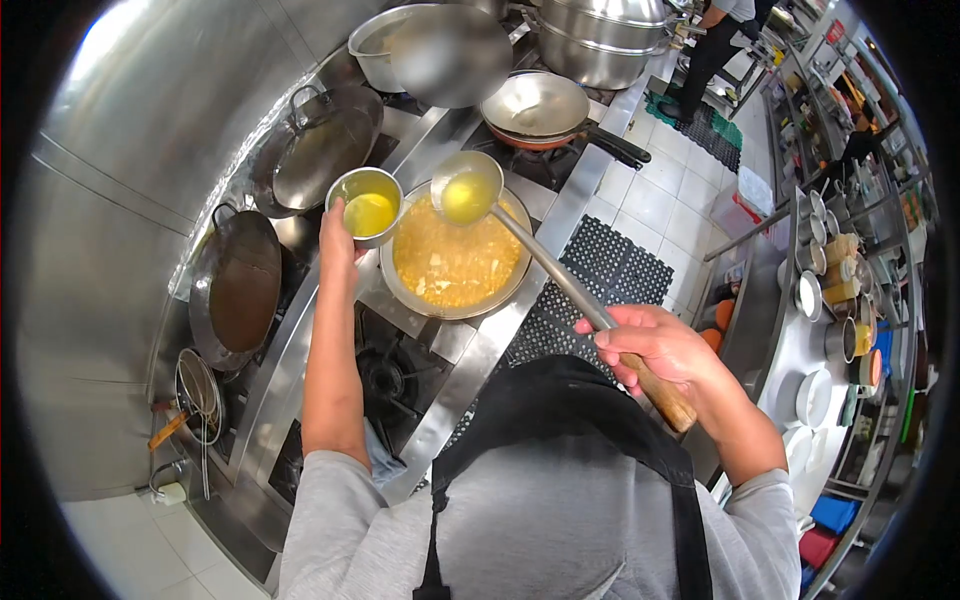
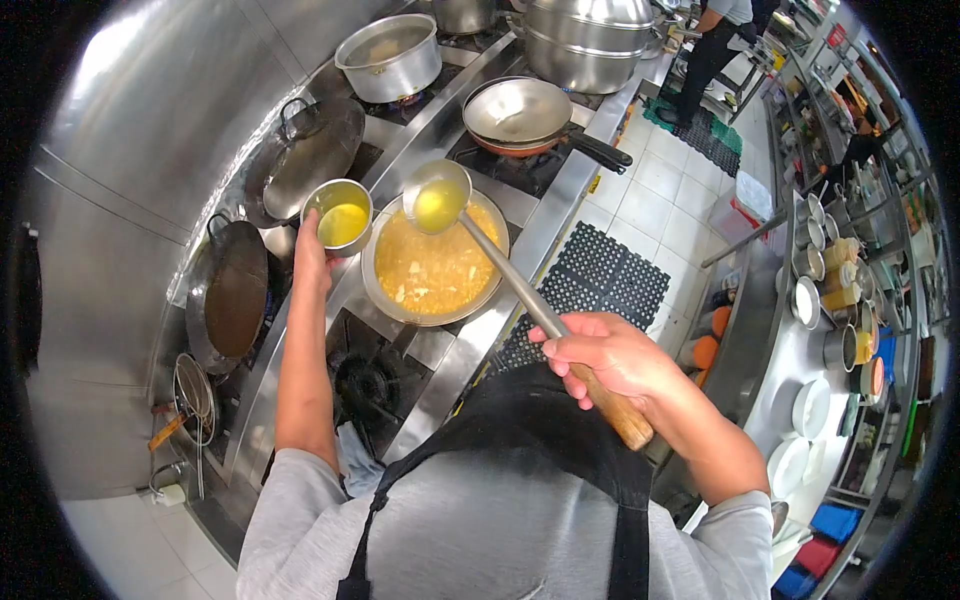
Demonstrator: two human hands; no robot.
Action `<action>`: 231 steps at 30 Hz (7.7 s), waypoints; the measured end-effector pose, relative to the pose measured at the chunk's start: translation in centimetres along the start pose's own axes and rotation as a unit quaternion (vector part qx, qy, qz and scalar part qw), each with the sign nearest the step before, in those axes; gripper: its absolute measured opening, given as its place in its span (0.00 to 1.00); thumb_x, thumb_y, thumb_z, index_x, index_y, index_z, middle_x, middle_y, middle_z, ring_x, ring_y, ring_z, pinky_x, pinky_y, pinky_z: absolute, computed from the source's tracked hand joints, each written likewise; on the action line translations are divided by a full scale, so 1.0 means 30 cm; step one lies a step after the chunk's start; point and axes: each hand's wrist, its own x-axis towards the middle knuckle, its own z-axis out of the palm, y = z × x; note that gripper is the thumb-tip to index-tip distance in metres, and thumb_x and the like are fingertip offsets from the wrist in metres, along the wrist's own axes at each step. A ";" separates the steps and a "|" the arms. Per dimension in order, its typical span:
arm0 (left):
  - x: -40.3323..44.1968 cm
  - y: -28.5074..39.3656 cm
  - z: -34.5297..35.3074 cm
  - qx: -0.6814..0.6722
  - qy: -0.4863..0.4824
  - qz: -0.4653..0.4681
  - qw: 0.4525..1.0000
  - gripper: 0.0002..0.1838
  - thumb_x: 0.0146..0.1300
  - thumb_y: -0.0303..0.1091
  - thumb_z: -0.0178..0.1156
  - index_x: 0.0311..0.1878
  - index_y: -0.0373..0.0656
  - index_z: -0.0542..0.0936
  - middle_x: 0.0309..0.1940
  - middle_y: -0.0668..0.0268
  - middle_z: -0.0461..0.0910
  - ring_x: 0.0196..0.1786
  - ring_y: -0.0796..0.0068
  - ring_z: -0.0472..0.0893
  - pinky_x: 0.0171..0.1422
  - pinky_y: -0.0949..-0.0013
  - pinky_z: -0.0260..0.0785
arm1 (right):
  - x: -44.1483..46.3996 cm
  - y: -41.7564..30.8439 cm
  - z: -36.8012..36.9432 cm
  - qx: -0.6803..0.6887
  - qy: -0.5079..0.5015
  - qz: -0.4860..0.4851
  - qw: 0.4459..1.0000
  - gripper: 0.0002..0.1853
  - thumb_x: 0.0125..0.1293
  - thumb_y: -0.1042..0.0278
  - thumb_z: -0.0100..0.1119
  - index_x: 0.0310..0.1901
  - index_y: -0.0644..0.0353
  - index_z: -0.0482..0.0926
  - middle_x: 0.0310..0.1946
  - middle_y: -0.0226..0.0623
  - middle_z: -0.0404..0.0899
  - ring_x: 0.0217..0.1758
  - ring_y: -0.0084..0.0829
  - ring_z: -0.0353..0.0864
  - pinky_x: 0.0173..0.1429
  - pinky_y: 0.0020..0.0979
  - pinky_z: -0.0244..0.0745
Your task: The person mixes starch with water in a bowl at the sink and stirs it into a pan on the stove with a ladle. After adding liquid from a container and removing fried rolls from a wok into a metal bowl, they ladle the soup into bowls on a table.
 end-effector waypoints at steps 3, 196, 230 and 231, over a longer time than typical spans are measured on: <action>-0.007 0.003 -0.016 0.005 0.010 -0.005 1.000 0.29 0.74 0.63 0.48 0.64 0.52 0.77 0.50 0.69 0.85 0.44 0.75 0.82 0.45 0.65 0.70 | -0.021 0.007 -0.004 0.019 0.001 0.017 1.000 0.19 0.70 0.70 0.61 0.60 0.68 0.75 0.27 0.27 0.74 0.21 0.20 0.74 0.23 0.24 0.72; -2.683 -1.384 1.655 0.039 -0.795 0.593 0.120 0.21 0.67 0.41 0.63 0.59 0.39 0.79 0.52 0.48 0.78 0.53 0.49 0.77 0.59 0.50 0.71 | -0.611 1.645 0.571 0.402 0.787 0.219 0.415 0.25 0.69 0.47 0.60 0.58 0.57 0.83 0.51 0.51 0.85 0.57 0.52 0.83 0.62 0.47 0.77; -2.753 -1.523 1.188 0.344 -0.646 0.614 0.294 0.40 0.63 0.53 0.66 0.76 0.52 0.68 0.79 0.45 0.57 0.82 0.43 0.55 0.80 0.39 0.51 | -0.618 3.068 1.595 0.574 0.677 0.139 0.440 0.15 0.68 0.59 0.61 0.37 0.66 0.83 0.31 0.41 0.85 0.35 0.38 0.85 0.42 0.40 0.77; -2.772 -1.478 1.123 0.352 -0.661 0.612 0.254 0.41 0.63 0.53 0.66 0.78 0.53 0.66 0.80 0.44 0.55 0.83 0.43 0.52 0.80 0.38 0.50 | -0.634 3.119 1.597 0.565 0.674 0.136 0.456 0.14 0.68 0.60 0.61 0.37 0.66 0.82 0.31 0.41 0.85 0.35 0.37 0.85 0.42 0.40 0.77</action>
